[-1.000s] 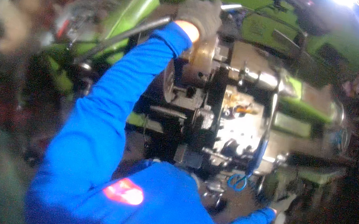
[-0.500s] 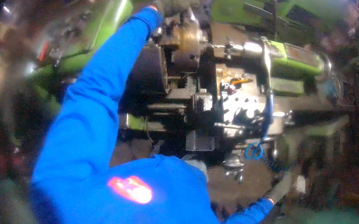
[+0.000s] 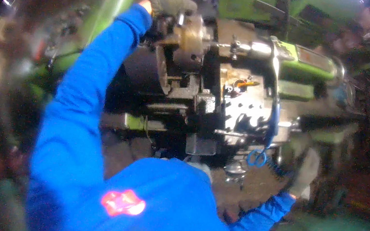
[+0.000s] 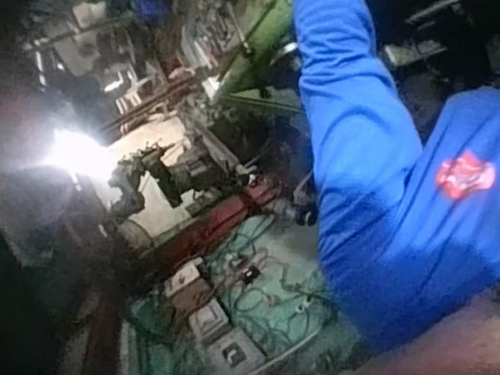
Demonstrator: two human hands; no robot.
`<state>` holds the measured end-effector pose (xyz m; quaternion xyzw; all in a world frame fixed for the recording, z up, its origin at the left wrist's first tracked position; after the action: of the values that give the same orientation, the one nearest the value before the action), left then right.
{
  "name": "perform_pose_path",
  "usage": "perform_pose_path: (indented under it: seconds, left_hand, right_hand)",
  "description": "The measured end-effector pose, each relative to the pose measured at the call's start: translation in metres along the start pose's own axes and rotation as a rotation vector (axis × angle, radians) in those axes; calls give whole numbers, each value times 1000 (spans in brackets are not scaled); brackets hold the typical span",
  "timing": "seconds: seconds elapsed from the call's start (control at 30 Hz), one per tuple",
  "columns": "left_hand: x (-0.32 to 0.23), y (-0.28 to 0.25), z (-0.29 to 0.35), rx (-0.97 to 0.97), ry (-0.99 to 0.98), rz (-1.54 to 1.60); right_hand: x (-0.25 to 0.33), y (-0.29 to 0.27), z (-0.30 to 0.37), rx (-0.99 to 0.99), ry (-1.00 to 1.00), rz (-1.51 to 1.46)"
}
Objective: The person operates a metal lathe, using a wrench to tighten the chuck jaws on a cylindrical metal workpiece. They then use a caliper to measure the workpiece and adjust the lathe controls.
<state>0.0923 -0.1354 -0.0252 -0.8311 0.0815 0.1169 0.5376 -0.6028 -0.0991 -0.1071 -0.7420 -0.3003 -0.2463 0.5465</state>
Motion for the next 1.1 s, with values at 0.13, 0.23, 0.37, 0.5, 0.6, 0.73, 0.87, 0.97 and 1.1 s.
perform_pose_path:
  seconds: [0.13, 0.23, 0.37, 0.5, 0.6, 0.73, 0.87, 0.97, 1.1]
  left_hand:
    - [-29, -25, -2, 289, -228, -87]
    - [-52, -40, 9, 429, -250, -93]
    - [-69, -49, 20, 344, -134, -159]
    - [-70, -67, 31, 325, -208, -311]
    - [-79, -69, 31, 319, -295, -479]
    - [-75, -65, 43, 279, -337, -588]
    - [-85, -63, 45, 188, -208, -721]
    - [-68, -65, 51, 116, -154, -566]
    - [-68, -72, 44, 138, -141, -641]
  right_hand:
    - [84, 1, -55, 16, -154, -69]
    - [142, 17, -97, 48, -304, -109]
    - [212, 55, -139, 257, -354, -349]
    - [306, 116, -157, 396, -700, -353]
    - [350, 173, -174, 549, -822, -495]
    - [430, 225, -184, 519, -1091, -279]
    - [473, 321, -208, 266, -1366, 56]
    - [491, 348, -215, 272, -1385, 164]
    - [481, 342, -231, 519, -1157, 171]
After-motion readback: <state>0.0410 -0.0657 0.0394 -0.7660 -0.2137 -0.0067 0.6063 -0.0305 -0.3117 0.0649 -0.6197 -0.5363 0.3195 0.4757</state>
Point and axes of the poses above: each hand's wrist, its own z-axis away from the middle knuckle, its own y-axis out of the palm, x = y × z, the point moved 5 cm from there along -z, towards the middle knuckle, and after that the axes turned 3 degrees about -x, right-handed, at the moved point
